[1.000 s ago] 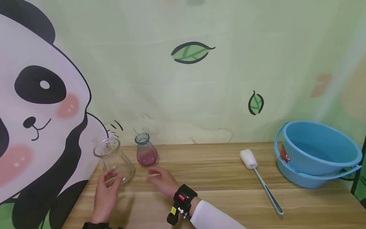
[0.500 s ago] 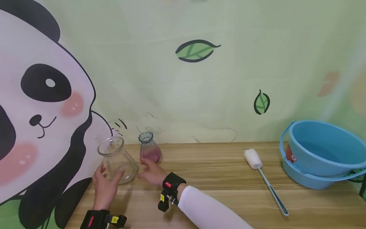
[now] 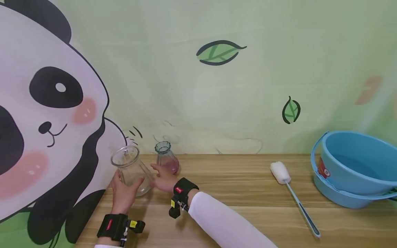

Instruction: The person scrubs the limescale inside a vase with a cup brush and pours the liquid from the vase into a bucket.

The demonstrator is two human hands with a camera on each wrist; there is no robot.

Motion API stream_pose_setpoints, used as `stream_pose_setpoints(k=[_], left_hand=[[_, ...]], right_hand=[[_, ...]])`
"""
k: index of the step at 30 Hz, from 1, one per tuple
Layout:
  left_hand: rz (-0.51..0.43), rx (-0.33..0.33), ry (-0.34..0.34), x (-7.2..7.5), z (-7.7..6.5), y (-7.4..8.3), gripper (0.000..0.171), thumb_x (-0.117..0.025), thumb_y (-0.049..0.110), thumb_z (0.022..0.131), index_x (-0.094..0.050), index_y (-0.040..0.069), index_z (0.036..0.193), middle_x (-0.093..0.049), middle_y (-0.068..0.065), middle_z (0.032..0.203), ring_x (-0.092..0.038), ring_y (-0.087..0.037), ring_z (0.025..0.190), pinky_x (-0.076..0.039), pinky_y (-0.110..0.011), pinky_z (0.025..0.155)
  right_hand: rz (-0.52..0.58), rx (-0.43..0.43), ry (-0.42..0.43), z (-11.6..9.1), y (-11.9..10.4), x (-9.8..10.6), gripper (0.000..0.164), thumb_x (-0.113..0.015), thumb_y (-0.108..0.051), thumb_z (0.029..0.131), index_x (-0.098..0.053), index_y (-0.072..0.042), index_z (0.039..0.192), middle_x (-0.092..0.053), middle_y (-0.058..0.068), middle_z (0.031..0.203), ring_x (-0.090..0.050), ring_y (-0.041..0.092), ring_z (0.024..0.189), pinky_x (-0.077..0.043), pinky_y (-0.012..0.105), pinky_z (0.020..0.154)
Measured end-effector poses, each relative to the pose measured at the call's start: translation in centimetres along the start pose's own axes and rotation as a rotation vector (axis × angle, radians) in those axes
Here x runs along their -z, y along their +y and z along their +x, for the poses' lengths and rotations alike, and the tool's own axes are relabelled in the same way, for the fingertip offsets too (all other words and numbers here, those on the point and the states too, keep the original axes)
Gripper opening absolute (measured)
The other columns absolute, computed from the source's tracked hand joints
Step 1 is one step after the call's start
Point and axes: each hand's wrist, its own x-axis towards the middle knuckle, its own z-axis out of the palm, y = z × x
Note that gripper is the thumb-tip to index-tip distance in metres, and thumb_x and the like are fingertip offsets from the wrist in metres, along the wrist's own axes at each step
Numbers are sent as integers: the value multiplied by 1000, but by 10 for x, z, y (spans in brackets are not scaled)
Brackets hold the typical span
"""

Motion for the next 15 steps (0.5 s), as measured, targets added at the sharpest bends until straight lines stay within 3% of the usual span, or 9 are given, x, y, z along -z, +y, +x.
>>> stream_pose_setpoints(k=[7,15], left_hand=[[5,-21,28,-5,5,-4,111,-74,42,83,4,9,154,-3,-24,156,-6,-36,139,-15,-64,110],[-1,-41,48,-6,10,-8,113,-79,39,80,1,7,154,-8,-24,156,-12,-36,138,-17,-64,110]], right_hand=[[25,-10,-38,5,6,-3,73,-63,-5,81,-37,-15,148,-41,5,148,-41,27,127,-39,47,102],[67,10,-77,8,9,-9,74,-60,1,80,-37,-16,149,-47,7,143,-47,20,120,-41,36,97]])
